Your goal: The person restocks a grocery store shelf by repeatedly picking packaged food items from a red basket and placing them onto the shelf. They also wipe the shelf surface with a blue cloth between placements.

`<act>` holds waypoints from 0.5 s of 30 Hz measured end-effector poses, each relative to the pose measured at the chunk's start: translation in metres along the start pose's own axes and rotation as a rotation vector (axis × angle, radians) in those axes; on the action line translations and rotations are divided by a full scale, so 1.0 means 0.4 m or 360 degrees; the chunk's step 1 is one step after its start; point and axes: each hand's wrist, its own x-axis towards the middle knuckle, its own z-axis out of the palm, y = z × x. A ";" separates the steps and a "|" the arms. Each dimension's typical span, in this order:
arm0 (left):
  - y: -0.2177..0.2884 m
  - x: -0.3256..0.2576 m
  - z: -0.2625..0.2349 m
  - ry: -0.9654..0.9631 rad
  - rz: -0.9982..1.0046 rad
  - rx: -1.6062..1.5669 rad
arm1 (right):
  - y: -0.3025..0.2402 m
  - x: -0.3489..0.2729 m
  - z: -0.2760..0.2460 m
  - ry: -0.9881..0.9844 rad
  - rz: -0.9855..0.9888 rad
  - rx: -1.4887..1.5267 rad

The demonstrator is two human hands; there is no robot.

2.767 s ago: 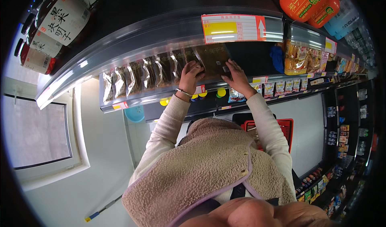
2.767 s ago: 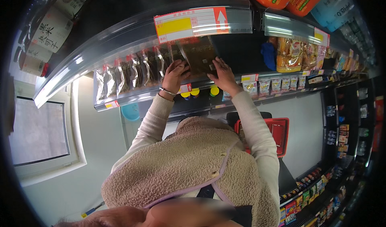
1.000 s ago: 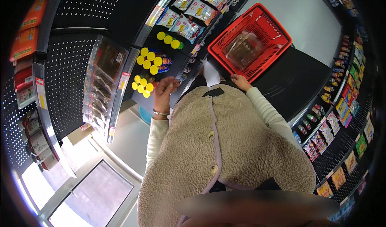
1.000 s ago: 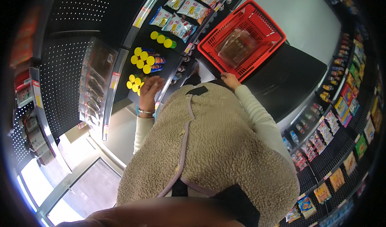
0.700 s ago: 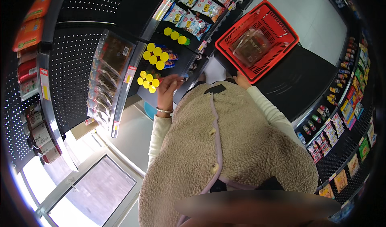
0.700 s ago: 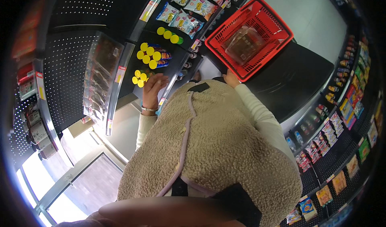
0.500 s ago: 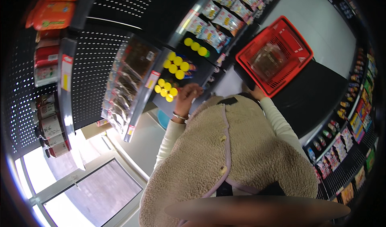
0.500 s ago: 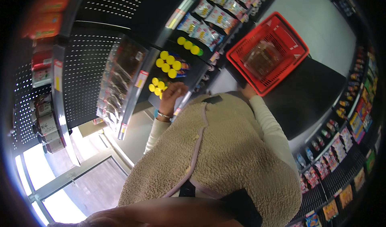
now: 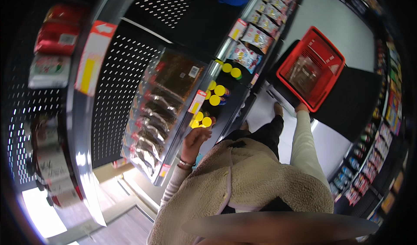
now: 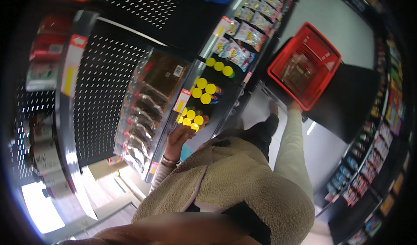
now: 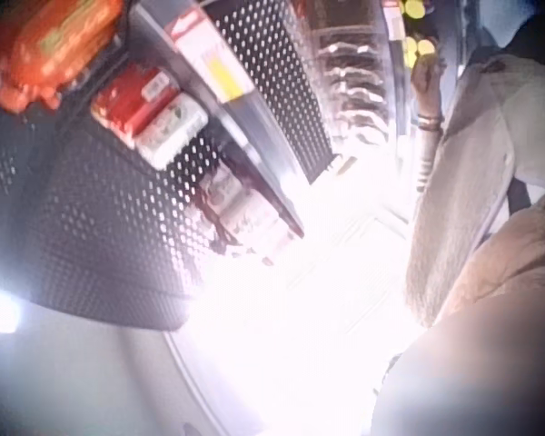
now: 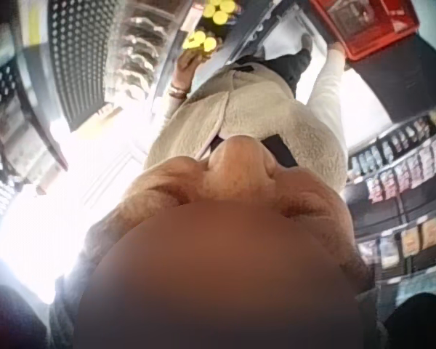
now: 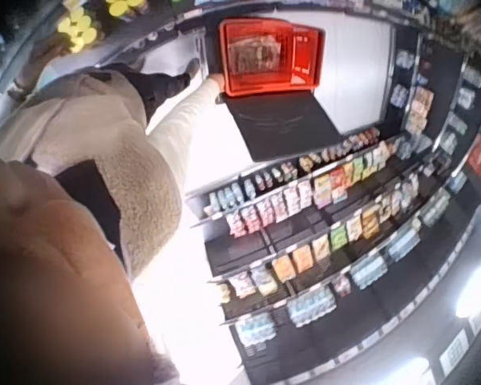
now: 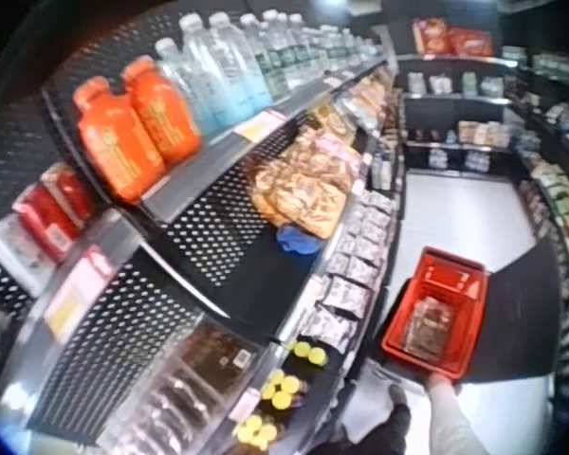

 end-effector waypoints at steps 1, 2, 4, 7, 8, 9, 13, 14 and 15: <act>-0.001 -0.009 -0.020 -0.0024 -0.0034 0.0009 | -0.005 -0.001 0.020 0.0043 0.0069 0.0004; -0.003 -0.012 -0.032 -0.0009 -0.0120 -0.0076 | -0.018 -0.013 0.047 0.0245 0.0050 0.0014; -0.004 -0.005 -0.046 -0.0051 -0.0126 -0.0083 | -0.040 -0.046 0.078 0.0375 0.0081 -0.0020; 0.004 -0.001 -0.041 -0.0046 -0.0109 -0.0168 | -0.098 -0.161 0.091 0.0226 0.0024 -0.0077; 0.011 -0.002 -0.042 -0.0028 -0.0105 -0.0198 | -0.121 -0.207 0.093 0.0159 -0.0019 -0.0082; 0.018 -0.003 -0.044 -0.0050 -0.0052 -0.0174 | -0.136 -0.252 0.094 0.0070 -0.0058 -0.0103; 0.037 -0.004 -0.053 -0.0011 0.0197 -0.0135 | -0.156 -0.355 0.113 -0.0419 -0.0226 -0.0178; 0.043 -0.002 -0.060 0.0030 0.0195 -0.0178 | -0.149 -0.363 0.120 -0.0564 -0.0252 -0.0124; 0.047 0.006 -0.062 0.0053 0.0246 -0.0198 | -0.151 -0.361 0.131 -0.0708 -0.0146 -0.0119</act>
